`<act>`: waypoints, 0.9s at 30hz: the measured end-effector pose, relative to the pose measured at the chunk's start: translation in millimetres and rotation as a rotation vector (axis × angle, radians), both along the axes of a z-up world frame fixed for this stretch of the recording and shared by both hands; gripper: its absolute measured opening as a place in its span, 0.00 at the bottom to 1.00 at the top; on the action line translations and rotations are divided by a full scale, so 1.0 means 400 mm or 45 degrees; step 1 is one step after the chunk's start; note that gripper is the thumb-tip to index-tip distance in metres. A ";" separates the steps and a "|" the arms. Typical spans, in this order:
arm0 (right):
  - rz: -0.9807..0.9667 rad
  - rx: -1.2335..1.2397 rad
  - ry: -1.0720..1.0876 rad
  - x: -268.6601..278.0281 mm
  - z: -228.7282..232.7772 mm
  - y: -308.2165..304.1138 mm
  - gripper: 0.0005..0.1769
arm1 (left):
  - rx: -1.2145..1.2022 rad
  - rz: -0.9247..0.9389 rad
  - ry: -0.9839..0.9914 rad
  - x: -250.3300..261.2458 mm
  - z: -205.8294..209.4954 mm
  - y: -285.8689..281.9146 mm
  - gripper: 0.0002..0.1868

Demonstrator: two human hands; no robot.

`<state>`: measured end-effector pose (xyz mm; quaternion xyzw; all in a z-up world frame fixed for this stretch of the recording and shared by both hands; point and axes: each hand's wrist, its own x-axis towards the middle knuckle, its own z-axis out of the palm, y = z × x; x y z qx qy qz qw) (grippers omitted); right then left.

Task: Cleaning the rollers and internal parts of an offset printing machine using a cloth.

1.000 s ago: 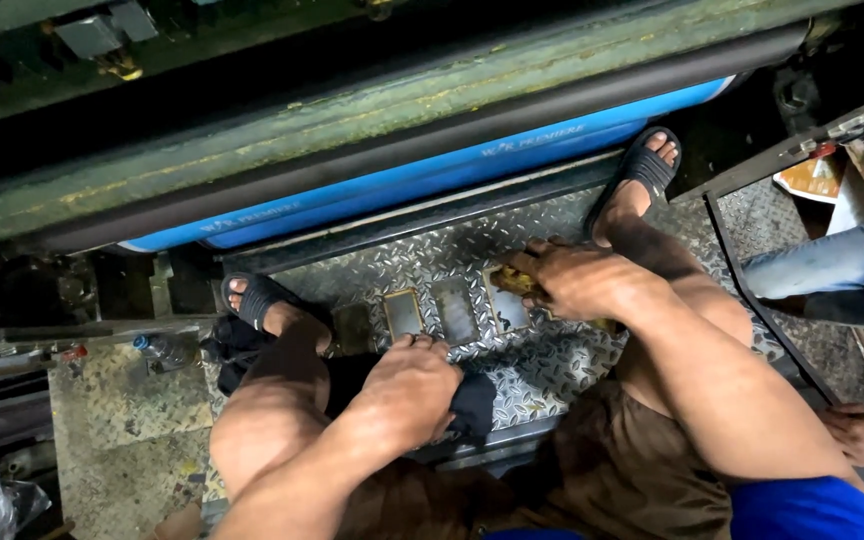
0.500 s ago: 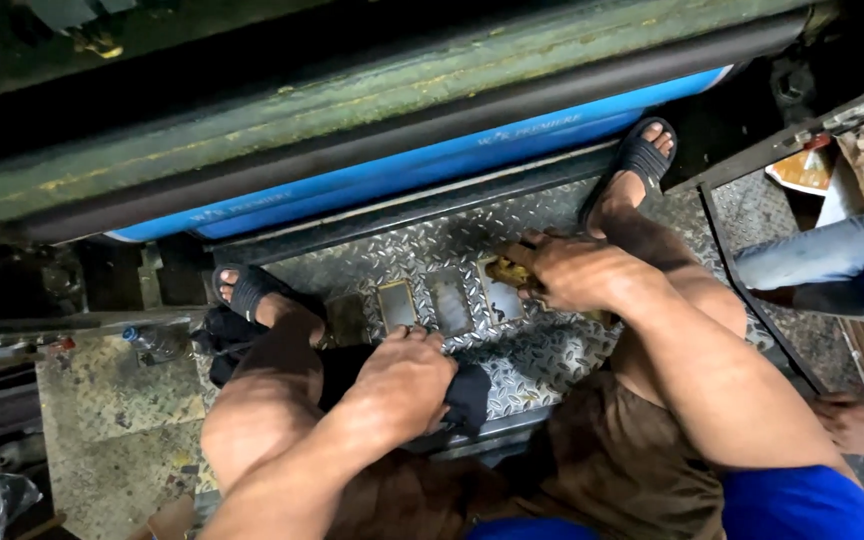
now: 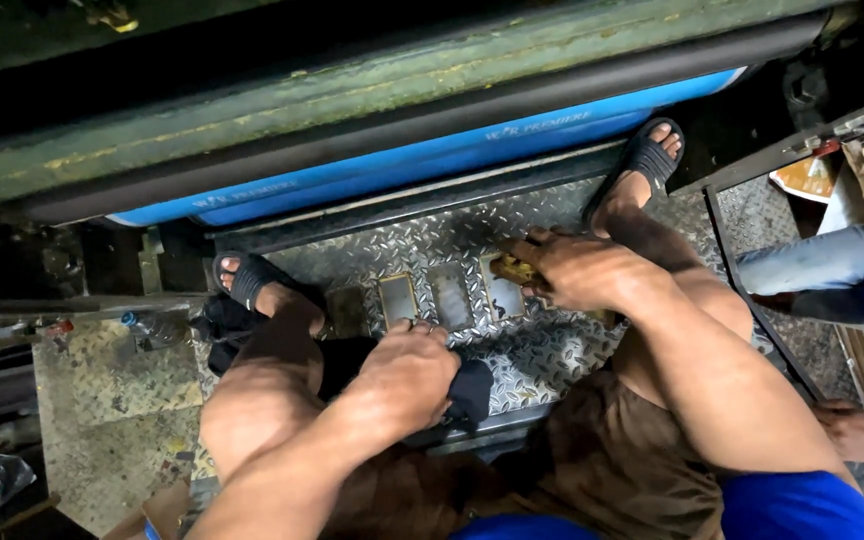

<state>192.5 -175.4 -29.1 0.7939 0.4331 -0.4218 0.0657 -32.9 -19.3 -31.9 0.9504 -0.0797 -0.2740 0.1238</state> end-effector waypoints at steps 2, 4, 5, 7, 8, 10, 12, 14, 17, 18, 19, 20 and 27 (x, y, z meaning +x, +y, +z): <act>0.058 -0.091 -0.029 0.005 -0.009 -0.003 0.39 | -0.021 0.020 0.018 0.002 0.012 -0.001 0.22; 0.010 -0.067 -0.015 0.006 -0.027 0.002 0.37 | -0.022 0.013 0.014 0.001 0.001 0.000 0.23; -0.035 -0.041 -0.001 0.007 -0.036 0.004 0.36 | -0.021 0.009 0.011 0.001 -0.004 0.001 0.23; 0.126 0.029 -0.117 0.011 -0.063 -0.017 0.33 | -0.051 0.003 -0.155 -0.022 -0.036 0.008 0.18; 0.290 0.101 -0.234 0.014 -0.076 -0.029 0.31 | -0.079 0.001 -0.321 -0.032 -0.053 0.012 0.13; 0.315 0.045 -0.244 0.014 -0.098 -0.037 0.31 | -0.027 -0.019 -0.189 -0.019 -0.029 0.008 0.15; 0.344 -0.007 -0.257 0.016 -0.101 -0.040 0.31 | 0.032 -0.036 -0.060 -0.020 -0.033 0.010 0.18; 0.280 0.158 -0.226 0.015 -0.087 -0.039 0.32 | -0.053 -0.019 -0.270 -0.038 -0.065 0.018 0.19; 0.364 0.217 -0.270 0.029 -0.138 -0.058 0.29 | -0.031 -0.026 -0.301 -0.041 -0.072 0.017 0.20; 0.366 0.217 -0.269 0.042 -0.184 -0.068 0.29 | -0.031 -0.024 -0.301 -0.041 -0.069 0.016 0.20; 0.393 0.189 -0.250 0.055 -0.230 -0.079 0.13 | -0.031 -0.024 -0.314 -0.041 -0.067 0.015 0.20; 0.421 0.161 -0.231 0.068 -0.276 -0.089 0.07 | -0.031 -0.024 -0.327 -0.042 -0.064 0.014 0.20; 0.358 0.266 -0.264 0.044 -0.159 -0.080 0.28 | -0.101 0.082 -0.422 -0.037 -0.079 0.000 0.13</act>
